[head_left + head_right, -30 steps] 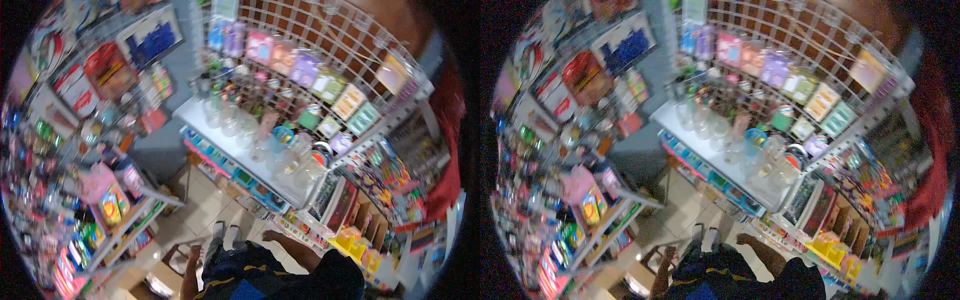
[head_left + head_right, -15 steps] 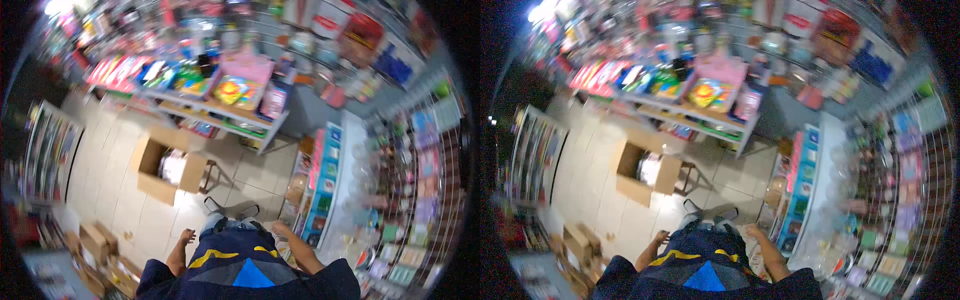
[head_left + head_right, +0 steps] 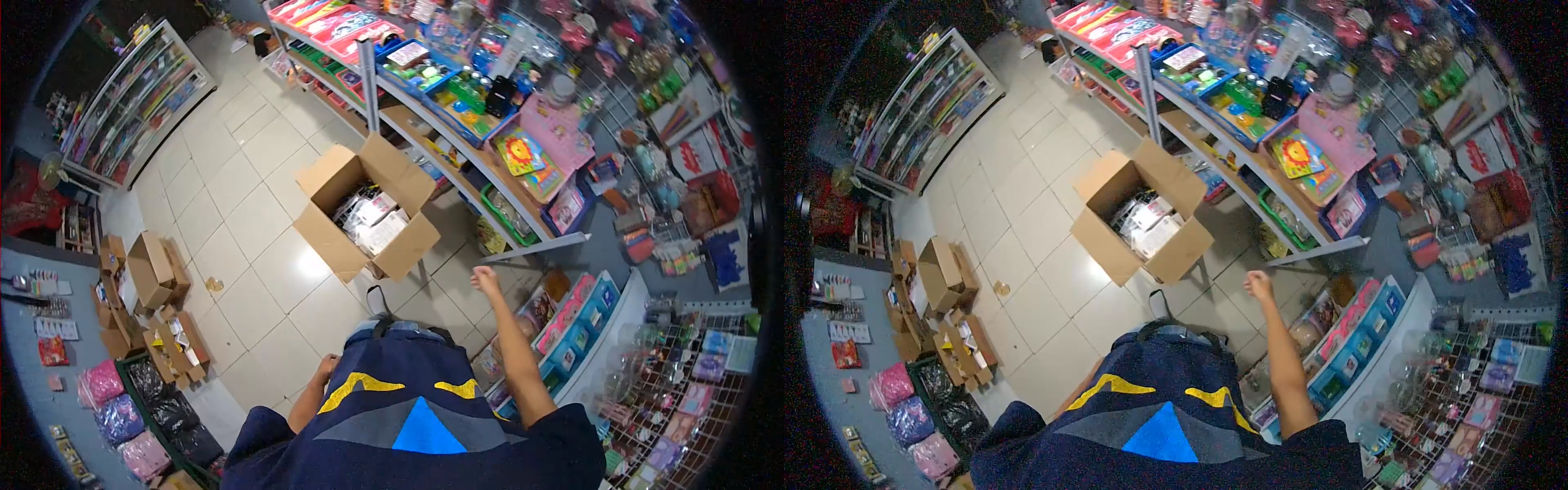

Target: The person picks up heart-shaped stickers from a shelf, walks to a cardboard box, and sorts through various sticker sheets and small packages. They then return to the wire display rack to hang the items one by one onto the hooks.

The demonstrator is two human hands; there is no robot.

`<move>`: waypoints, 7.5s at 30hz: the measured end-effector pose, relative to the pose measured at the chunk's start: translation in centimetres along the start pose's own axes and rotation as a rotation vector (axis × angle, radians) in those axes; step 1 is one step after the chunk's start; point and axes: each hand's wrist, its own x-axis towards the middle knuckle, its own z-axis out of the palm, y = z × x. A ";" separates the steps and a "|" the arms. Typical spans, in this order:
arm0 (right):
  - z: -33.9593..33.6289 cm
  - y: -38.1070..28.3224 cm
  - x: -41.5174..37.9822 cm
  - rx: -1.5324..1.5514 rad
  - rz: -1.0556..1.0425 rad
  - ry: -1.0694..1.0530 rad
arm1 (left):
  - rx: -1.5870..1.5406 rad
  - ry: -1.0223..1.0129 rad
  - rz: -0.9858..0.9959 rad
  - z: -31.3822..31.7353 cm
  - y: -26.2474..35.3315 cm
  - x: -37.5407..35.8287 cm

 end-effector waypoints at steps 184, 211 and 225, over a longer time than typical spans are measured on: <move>30.6 -14.5 14.5 -1.601 -0.642 -0.716 | -0.522 0.457 0.226 3.6 33.6 7.3; 30.9 -12.7 18.1 -0.330 0.387 -0.684 | -0.614 0.474 0.246 5.1 32.2 8.2; 35.0 -23.9 16.0 -0.328 0.391 -0.752 | -0.551 0.456 0.247 4.5 32.2 8.2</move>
